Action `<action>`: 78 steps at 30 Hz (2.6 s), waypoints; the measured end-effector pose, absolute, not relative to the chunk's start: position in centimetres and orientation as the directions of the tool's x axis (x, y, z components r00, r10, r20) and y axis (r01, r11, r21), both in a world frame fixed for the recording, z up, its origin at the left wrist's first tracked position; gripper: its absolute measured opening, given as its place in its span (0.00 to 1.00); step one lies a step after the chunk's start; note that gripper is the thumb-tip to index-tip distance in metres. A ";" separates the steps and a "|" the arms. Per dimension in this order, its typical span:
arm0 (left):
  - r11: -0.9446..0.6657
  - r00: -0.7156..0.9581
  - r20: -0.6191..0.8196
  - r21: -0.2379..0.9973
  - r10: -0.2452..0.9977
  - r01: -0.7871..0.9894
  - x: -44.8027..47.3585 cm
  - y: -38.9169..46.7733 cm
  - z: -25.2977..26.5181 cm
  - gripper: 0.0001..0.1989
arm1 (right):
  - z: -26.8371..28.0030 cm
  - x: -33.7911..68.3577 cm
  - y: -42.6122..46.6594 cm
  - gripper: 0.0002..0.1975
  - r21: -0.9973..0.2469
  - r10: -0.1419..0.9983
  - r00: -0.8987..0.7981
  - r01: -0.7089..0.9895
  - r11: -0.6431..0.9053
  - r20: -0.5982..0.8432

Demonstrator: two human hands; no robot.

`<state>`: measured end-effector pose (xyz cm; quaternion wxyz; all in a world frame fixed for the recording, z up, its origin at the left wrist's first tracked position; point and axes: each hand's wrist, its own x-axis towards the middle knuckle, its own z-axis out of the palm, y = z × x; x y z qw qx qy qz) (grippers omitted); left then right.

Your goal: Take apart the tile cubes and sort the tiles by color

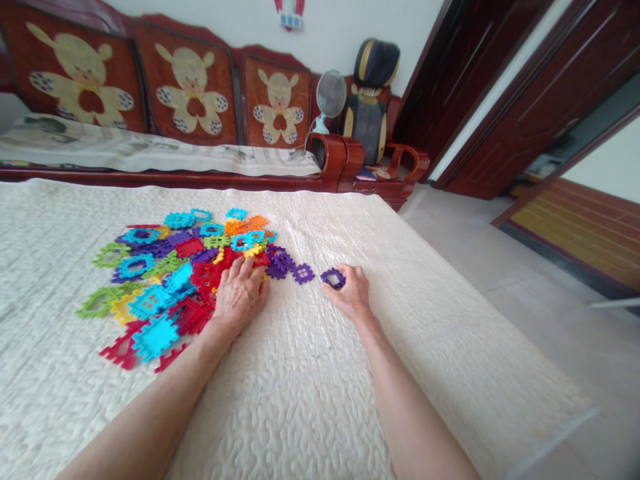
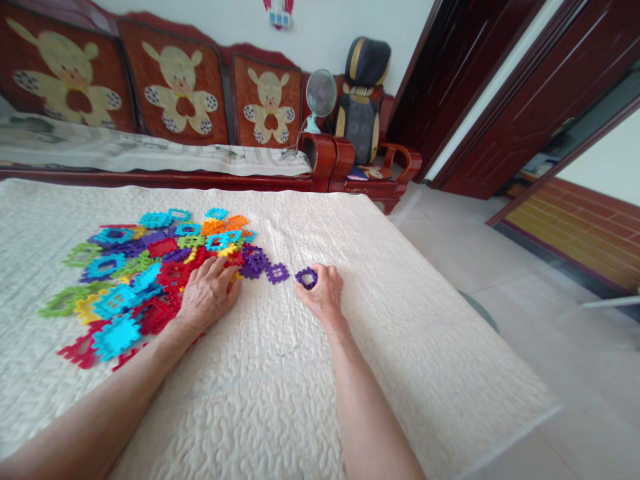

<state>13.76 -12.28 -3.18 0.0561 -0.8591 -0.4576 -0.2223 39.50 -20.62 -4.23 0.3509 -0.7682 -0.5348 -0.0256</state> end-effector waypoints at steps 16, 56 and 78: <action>-0.567 0.485 0.427 0.081 0.763 0.820 13.8 -12.3 -3.0 0.21 | -4.2 39.1 -20.6 0.23 -0.460 0.764 0.472 0.849 -0.260 0.439; -0.565 0.480 0.401 0.121 0.780 0.816 14.0 -12.3 -2.7 0.20 | -3.5 33.4 -18.7 0.30 -0.428 0.883 -0.019 0.869 0.246 0.469; -0.560 0.481 0.412 0.090 0.774 0.824 14.0 -12.3 -2.9 0.20 | -3.1 31.0 -20.0 0.22 -0.363 0.888 0.215 0.930 -0.058 0.408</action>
